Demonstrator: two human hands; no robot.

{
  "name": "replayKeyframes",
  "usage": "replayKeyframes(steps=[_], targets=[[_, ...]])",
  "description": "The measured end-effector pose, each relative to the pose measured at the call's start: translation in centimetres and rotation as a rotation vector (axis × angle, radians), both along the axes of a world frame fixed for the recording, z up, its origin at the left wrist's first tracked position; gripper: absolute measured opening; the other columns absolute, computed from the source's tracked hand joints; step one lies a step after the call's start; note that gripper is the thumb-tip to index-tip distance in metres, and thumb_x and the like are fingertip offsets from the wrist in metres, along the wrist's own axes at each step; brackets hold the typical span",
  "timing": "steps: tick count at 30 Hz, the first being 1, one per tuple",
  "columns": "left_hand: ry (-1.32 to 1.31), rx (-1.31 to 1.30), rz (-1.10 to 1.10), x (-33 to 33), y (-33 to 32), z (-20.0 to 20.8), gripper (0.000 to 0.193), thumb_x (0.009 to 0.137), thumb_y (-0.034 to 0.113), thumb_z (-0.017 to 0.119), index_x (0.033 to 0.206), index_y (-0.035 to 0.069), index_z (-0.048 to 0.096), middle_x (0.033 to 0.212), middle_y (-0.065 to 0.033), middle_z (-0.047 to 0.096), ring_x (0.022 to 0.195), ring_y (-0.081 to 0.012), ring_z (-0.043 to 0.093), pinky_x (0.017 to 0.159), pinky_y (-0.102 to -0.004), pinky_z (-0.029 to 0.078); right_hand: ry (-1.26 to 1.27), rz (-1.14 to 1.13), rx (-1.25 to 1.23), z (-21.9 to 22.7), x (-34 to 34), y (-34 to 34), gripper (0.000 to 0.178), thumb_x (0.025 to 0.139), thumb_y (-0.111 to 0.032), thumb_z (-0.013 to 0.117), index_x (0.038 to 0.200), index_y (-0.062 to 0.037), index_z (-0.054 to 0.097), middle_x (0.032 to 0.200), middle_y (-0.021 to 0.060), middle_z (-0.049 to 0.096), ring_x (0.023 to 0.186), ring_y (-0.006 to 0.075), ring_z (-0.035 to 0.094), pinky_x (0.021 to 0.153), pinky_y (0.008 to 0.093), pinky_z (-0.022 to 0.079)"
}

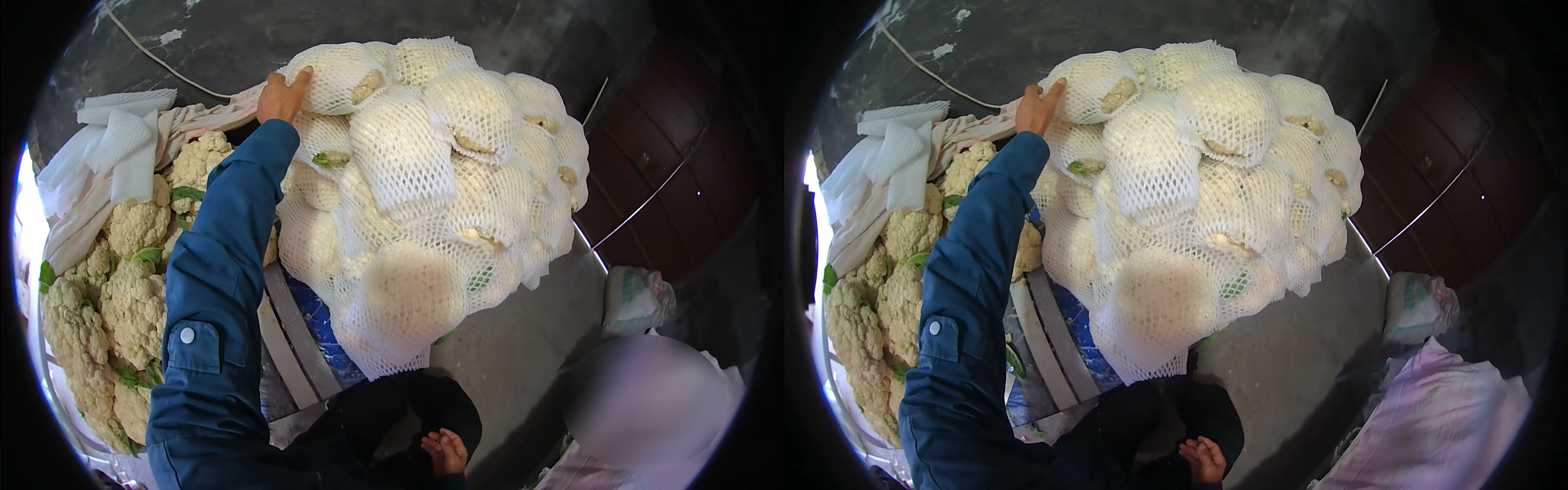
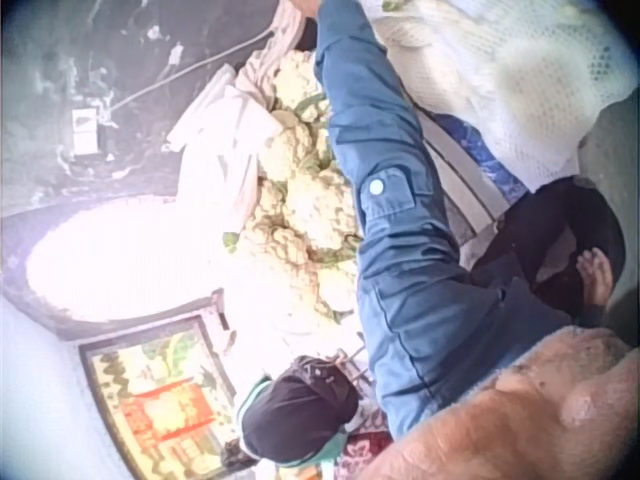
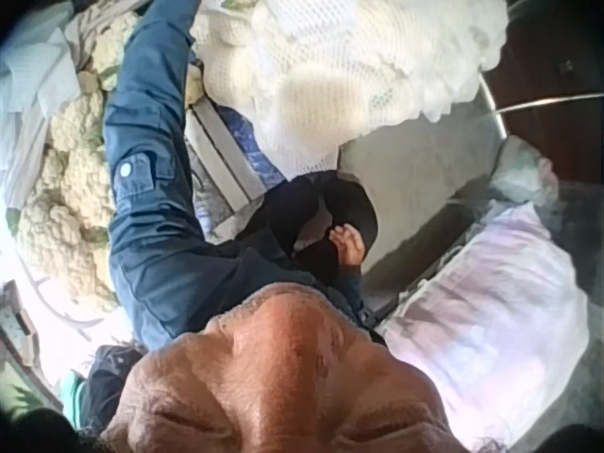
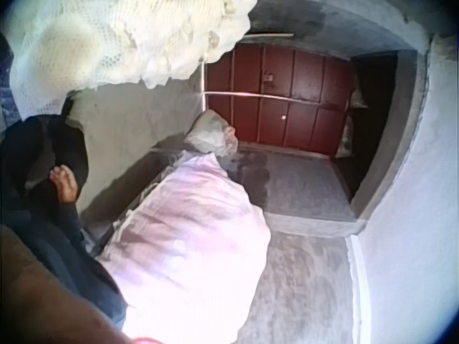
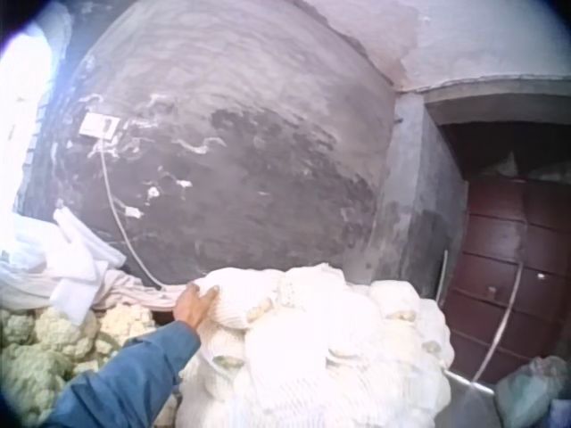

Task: The person places cauliflower heads into white mesh bags, adjusts the mesh to fit snugly, and stacks the packaged items on a table. The person also picks up a cauliflower head and removes small florets by hand.

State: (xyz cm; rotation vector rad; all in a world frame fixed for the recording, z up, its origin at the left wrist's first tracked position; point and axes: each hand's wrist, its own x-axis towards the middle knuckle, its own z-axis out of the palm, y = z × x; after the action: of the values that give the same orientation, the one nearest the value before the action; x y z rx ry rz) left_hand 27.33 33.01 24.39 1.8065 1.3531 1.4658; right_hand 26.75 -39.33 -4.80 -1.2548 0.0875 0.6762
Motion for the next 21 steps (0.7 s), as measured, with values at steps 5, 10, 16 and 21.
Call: replayKeyframes(steps=[5,10,16,21], targets=[[-0.049,0.117,0.022,-0.3,-0.7,-1.9,0.087,0.084,0.062,0.066,0.136,-0.007,0.056,0.134,-0.0308,0.06,0.125,-0.0415,0.058,0.106,-0.0431,0.044,-0.017,0.004,0.018,-0.3,0.0,-0.2,0.025,0.1,-0.017,0.063,0.12,-0.003,0.063,0.106,0.0183,0.072,0.092,0.0337,0.072,0.084,0.0487,0.06],[-0.096,0.19,0.016,-1.4,-0.6,-4.3,0.083,0.084,0.054,0.069,0.138,-0.008,0.055,0.137,-0.0308,0.058,0.128,-0.0407,0.056,0.106,-0.043,0.044,-0.011,-0.009,-0.025,-0.1,0.1,-0.3,0.026,0.099,-0.019,0.064,0.12,-0.0026,0.063,0.106,0.0187,0.072,0.091,0.0331,0.072,0.083,0.0476,0.06],[-0.368,-0.03,-0.07,-3.5,-4.2,-6.9,0.068,0.088,0.039,0.073,0.138,-0.005,0.057,0.134,-0.023,0.062,0.127,-0.0351,0.057,0.105,-0.0425,0.045,-0.052,-0.023,-0.094,0.7,-0.3,0.5,0.032,0.101,-0.026,0.062,0.118,0.0016,0.06,0.1,0.0204,0.069,0.094,0.0345,0.071,0.083,0.0463,0.06],[-0.634,-0.113,-0.353,-5.7,-12.3,-9.9,0.048,0.093,0.022,0.072,0.132,-0.003,0.061,0.127,-0.0139,0.066,0.116,-0.0213,0.061,0.101,-0.0334,0.047,-0.399,0.256,-0.185,-5.2,1.4,-2.3,0.029,0.099,-0.015,0.061,0.124,-0.0006,0.061,0.102,0.018,0.07,0.093,0.0288,0.07,0.083,0.0423,0.059]])
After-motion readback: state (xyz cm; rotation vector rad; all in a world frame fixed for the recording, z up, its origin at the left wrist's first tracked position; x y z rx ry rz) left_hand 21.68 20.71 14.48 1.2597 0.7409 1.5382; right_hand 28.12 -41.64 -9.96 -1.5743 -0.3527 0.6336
